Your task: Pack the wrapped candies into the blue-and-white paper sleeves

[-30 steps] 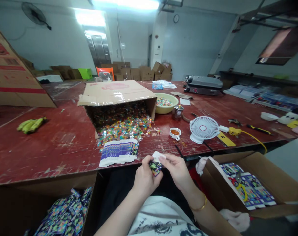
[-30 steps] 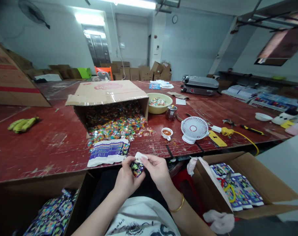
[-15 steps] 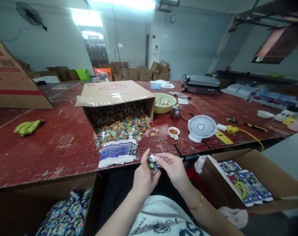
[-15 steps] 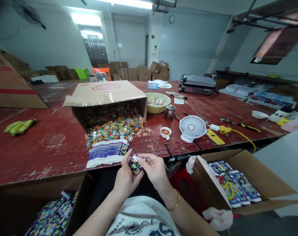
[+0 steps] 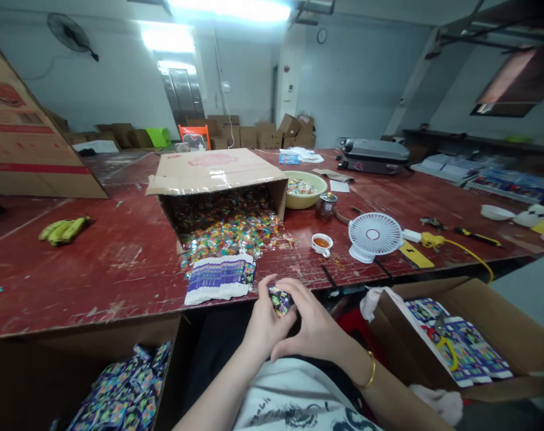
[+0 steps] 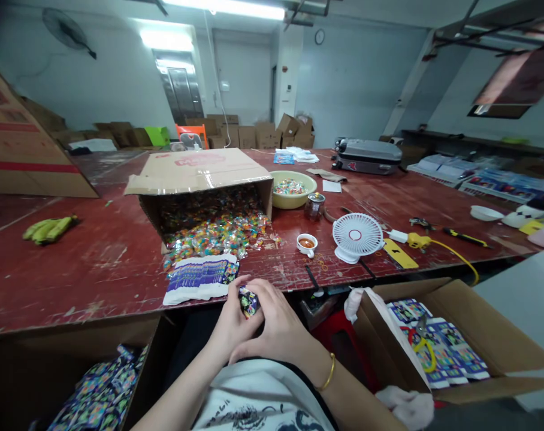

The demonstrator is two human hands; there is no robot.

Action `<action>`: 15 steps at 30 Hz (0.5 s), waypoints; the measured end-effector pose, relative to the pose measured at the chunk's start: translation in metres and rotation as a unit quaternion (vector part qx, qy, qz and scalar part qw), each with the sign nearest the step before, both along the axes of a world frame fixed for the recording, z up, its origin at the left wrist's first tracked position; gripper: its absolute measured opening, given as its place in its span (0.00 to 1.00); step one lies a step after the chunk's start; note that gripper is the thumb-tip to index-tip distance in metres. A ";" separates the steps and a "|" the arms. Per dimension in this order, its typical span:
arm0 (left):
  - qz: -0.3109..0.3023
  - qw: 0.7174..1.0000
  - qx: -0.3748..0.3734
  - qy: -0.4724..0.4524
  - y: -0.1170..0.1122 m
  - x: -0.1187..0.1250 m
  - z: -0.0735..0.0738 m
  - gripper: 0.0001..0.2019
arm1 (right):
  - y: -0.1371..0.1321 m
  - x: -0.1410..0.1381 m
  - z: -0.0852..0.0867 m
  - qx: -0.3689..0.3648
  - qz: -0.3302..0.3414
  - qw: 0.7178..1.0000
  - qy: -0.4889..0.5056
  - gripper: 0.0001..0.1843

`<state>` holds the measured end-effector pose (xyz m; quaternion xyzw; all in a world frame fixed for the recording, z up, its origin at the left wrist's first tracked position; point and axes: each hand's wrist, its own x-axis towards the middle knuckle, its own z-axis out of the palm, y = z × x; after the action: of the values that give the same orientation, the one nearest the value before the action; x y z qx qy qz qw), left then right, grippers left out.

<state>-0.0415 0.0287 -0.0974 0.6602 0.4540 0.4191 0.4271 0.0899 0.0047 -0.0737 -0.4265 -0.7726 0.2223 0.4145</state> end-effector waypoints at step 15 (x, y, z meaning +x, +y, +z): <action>0.048 0.939 -0.224 -0.257 -0.024 -0.075 0.020 0.28 | 0.022 -0.069 -0.010 -0.025 0.110 0.994 0.006 0.46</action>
<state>-0.1169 0.0043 -0.0775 0.3949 0.4419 0.4818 0.6456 0.0208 0.0263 -0.0834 -0.3476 -0.8063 0.2888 0.3815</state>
